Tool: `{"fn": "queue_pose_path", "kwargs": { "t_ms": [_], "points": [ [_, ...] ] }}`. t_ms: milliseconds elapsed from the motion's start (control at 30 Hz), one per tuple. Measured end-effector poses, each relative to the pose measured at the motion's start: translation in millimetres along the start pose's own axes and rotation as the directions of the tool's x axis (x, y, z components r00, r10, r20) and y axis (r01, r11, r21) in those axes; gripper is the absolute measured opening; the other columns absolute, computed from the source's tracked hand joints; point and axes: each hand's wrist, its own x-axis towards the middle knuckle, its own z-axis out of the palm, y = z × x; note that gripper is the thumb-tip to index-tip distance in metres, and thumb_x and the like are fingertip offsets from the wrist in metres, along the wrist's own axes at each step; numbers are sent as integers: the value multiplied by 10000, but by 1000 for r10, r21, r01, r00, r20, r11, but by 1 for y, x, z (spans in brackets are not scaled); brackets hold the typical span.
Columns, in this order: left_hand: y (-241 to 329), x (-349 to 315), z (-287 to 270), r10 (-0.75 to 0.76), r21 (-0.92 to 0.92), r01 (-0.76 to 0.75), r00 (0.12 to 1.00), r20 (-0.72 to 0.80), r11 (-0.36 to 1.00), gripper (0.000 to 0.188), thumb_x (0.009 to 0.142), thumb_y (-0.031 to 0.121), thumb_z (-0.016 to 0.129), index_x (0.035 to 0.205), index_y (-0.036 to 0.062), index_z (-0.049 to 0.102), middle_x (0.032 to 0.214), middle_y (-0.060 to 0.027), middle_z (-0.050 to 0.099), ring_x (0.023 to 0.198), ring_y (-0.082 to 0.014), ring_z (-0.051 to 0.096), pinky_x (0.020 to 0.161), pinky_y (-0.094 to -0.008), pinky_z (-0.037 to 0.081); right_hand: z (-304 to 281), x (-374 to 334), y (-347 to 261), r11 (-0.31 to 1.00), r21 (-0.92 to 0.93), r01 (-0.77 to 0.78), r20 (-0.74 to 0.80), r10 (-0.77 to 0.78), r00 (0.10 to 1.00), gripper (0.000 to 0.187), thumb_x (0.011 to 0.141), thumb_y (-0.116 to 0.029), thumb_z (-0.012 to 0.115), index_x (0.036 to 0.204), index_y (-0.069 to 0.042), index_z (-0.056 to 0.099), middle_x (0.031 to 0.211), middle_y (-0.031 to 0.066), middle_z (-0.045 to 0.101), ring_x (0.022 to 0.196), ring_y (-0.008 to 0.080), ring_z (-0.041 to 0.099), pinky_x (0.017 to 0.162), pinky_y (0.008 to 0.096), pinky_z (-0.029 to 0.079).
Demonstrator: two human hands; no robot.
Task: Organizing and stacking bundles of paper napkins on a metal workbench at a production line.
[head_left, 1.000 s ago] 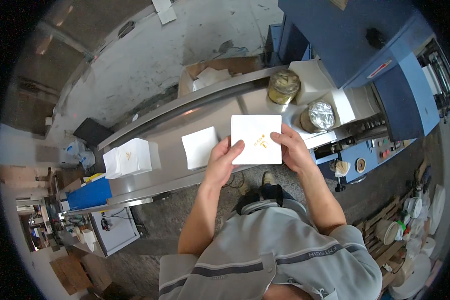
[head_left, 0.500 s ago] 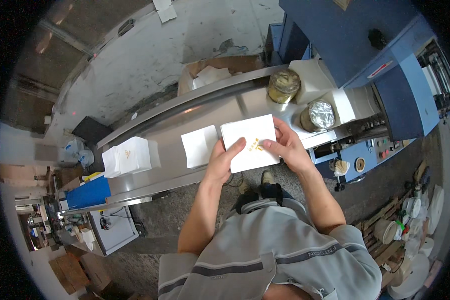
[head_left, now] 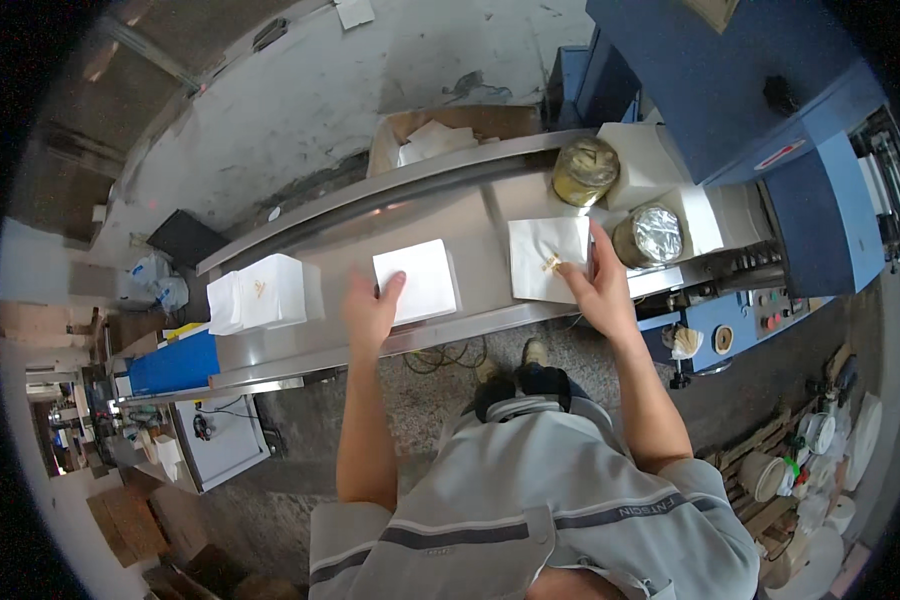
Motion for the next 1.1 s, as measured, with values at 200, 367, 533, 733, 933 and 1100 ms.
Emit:
{"fn": "queue_pose_path", "kwargs": {
  "t_ms": [200, 367, 533, 733, 933, 1100],
  "points": [
    [-35, 24, 1, -253, 181, 205, 917, 308, 962, 752, 633, 409, 861, 1132, -105, 632, 979, -213, 712, 876, -319, 703, 760, -374, 538, 21, 8, 1, 928, -341, 150, 6, -157, 988, 682, 829, -39, 658, 1433, 17, 345, 934, 260, 643, 802, 387, 664, 698, 402, 523],
    [-20, 26, 1, -364, 63, 381, 804, 471, 922, 599, 673, 350, 857, 1033, -95, 678, 948, -184, 722, 796, -247, 705, 705, -355, 542, 31, 10, 6, 879, -449, 158, 22, -166, 986, 691, 817, -42, 642, 1437, 6, 339, 918, 280, 648, 777, 425, 653, 687, 481, 509],
    [-19, 24, 7, -219, -108, 284, 888, 404, 953, 627, 690, 283, 859, 1118, -107, 619, 954, -198, 712, 836, -241, 701, 728, -346, 545, 35, 13, 6, 853, -489, 181, 41, -186, 982, 721, 808, -53, 640, 1447, 18, 313, 886, 281, 655, 783, 457, 644, 712, 512, 510],
    [29, 8, 33, 176, -175, -134, 951, 254, 975, 925, 753, 270, 818, 1410, -125, 301, 1028, -216, 699, 978, -297, 686, 868, -340, 523, 45, 16, -6, 875, -473, 105, 60, -87, 994, 785, 815, -136, 676, 1465, 30, 269, 987, 335, 640, 873, 464, 652, 777, 480, 524],
    [55, -22, 53, 30, -476, 172, 922, 387, 863, 703, 920, 293, 679, 1410, -109, 373, 1204, -198, 647, 1127, -228, 604, 940, -321, 477, 54, 23, -10, 916, -400, -25, 81, 63, 995, 817, 835, -204, 682, 1485, 30, 247, 1089, 366, 619, 995, 444, 653, 869, 442, 519],
    [64, -58, 71, 207, -370, -71, 916, 345, 926, 426, 1004, 233, 501, 1334, -36, 521, 1369, -219, 515, 1205, -307, 553, 1031, -375, 435, 41, 33, 37, 996, 0, -88, 140, 88, 986, 715, 864, -58, 636, 1480, 37, 287, 1124, 202, 666, 978, 223, 672, 791, 319, 536]
  ]
}}
